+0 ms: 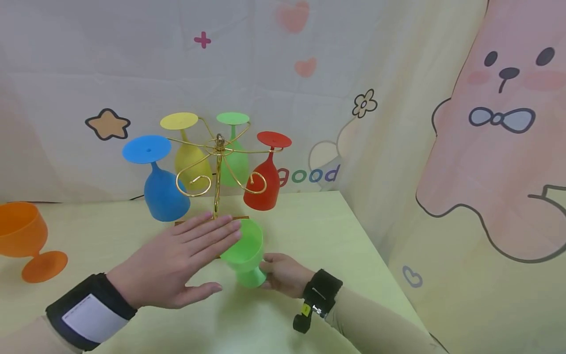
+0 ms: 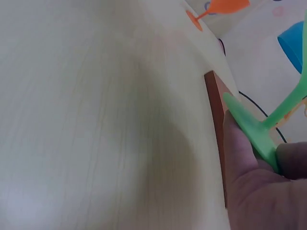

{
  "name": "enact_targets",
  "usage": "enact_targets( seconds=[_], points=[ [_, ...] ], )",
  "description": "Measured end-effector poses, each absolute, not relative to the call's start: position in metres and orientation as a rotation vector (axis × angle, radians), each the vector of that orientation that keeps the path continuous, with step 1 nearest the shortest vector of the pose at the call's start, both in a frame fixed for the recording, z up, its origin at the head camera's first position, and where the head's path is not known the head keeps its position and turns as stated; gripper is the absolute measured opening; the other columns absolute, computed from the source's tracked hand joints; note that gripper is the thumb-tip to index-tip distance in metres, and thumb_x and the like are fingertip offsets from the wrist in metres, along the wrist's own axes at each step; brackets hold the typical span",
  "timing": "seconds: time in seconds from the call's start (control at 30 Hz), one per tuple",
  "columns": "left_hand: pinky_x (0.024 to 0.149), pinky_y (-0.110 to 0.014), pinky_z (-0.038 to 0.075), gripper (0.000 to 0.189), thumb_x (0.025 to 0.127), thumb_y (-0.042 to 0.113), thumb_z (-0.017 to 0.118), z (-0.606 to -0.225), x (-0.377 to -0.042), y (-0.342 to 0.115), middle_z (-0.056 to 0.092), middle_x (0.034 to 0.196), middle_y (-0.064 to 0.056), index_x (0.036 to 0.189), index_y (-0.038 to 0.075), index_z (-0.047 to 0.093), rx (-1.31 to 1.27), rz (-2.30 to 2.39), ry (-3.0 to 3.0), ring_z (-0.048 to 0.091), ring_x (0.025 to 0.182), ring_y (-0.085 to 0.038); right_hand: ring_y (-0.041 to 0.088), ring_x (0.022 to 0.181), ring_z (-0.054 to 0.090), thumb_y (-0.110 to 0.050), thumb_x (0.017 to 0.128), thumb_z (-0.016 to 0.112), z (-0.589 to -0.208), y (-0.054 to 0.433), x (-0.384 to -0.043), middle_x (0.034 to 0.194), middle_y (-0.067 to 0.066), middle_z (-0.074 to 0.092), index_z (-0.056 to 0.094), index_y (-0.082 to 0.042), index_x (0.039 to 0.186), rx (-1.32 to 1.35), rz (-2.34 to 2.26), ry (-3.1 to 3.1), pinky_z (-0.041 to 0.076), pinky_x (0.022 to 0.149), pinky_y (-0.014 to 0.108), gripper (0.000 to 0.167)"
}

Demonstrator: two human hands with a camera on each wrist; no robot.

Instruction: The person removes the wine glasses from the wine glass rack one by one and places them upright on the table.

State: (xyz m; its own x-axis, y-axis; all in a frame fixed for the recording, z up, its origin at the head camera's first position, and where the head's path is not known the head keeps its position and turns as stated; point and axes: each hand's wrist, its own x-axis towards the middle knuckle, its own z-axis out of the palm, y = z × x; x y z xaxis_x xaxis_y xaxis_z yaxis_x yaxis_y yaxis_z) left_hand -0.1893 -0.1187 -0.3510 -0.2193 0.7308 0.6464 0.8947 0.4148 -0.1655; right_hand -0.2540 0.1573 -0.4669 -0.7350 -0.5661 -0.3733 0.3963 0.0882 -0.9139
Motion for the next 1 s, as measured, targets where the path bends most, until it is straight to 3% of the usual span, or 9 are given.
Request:
enact_targets(
  seconds=[0.3, 0.53, 0.67, 0.73, 0.8, 0.9, 1.0],
  points=[
    [0.116, -0.041, 0.022, 0.072, 0.095, 0.050, 0.052, -0.369, -0.184, -0.112, 0.034, 0.154, -0.007, 0.149, 0.006, 0.035, -1.466, -0.212, -2.146, 0.030, 0.141, -0.026, 0.026, 0.109, 0.063, -0.006, 0.101, 0.043, -0.466, 0.143, -0.250, 0.121, 0.017, 0.063, 0.052, 0.004, 0.130, -0.245, -1.694, 1.581, 0.050, 0.094, 0.040, 0.033],
    [0.111, -0.043, 0.033, 0.066, 0.090, 0.035, 0.067, -0.375, -0.184, -0.111, 0.047, 0.145, -0.007, 0.145, 0.006, 0.044, -1.486, -0.240, -2.128, 0.039, 0.136, -0.025, 0.024, 0.108, 0.063, -0.009, 0.102, 0.044, -0.461, 0.141, -0.250, 0.122, 0.015, 0.064, 0.053, 0.001, 0.131, -0.255, -1.664, 1.548, 0.050, 0.094, 0.039, 0.032],
    [0.107, -0.042, 0.038, 0.055, 0.088, 0.023, 0.072, -0.378, -0.185, -0.109, 0.059, 0.131, -0.006, 0.135, 0.005, 0.053, -1.492, -0.264, -2.115, 0.050, 0.127, -0.024, 0.024, 0.105, 0.064, -0.009, 0.101, 0.046, -0.460, 0.140, -0.249, 0.120, 0.015, 0.064, 0.054, 0.001, 0.131, -0.271, -1.651, 1.539, 0.051, 0.093, 0.039, 0.032],
    [0.105, -0.041, 0.041, 0.040, 0.092, 0.018, 0.065, -0.379, -0.185, -0.108, 0.062, 0.121, -0.005, 0.129, 0.005, 0.056, -1.495, -0.277, -2.101, 0.055, 0.118, -0.024, 0.024, 0.105, 0.064, -0.009, 0.101, 0.047, -0.459, 0.139, -0.249, 0.121, 0.015, 0.064, 0.053, 0.000, 0.131, -0.280, -1.643, 1.531, 0.051, 0.093, 0.040, 0.032],
    [0.100, -0.037, 0.045, 0.025, 0.100, 0.015, 0.050, -0.378, -0.184, -0.107, 0.063, 0.110, -0.001, 0.122, 0.006, 0.058, -1.492, -0.282, -2.087, 0.057, 0.106, -0.021, 0.026, 0.107, 0.064, -0.008, 0.100, 0.047, -0.459, 0.138, -0.248, 0.122, 0.015, 0.063, 0.053, -0.001, 0.132, -0.288, -1.633, 1.526, 0.051, 0.093, 0.040, 0.033],
    [0.092, -0.033, 0.046, 0.034, 0.104, 0.014, 0.025, -0.377, -0.183, -0.105, 0.058, 0.098, 0.002, 0.114, 0.008, 0.057, -1.476, -0.278, -2.083, 0.053, 0.095, -0.018, 0.027, 0.109, 0.063, -0.005, 0.099, 0.048, -0.459, 0.136, -0.248, 0.123, 0.015, 0.063, 0.053, -0.002, 0.133, -0.279, -1.620, 1.527, 0.051, 0.092, 0.041, 0.034],
    [0.087, -0.031, 0.045, 0.044, 0.105, 0.016, 0.013, -0.376, -0.182, -0.105, 0.053, 0.094, 0.004, 0.111, 0.010, 0.056, -1.459, -0.265, -2.096, 0.049, 0.090, -0.016, 0.028, 0.110, 0.063, -0.005, 0.100, 0.048, -0.459, 0.135, -0.247, 0.123, 0.015, 0.063, 0.053, -0.002, 0.133, -0.263, -1.611, 1.541, 0.052, 0.091, 0.042, 0.034]
  ],
)
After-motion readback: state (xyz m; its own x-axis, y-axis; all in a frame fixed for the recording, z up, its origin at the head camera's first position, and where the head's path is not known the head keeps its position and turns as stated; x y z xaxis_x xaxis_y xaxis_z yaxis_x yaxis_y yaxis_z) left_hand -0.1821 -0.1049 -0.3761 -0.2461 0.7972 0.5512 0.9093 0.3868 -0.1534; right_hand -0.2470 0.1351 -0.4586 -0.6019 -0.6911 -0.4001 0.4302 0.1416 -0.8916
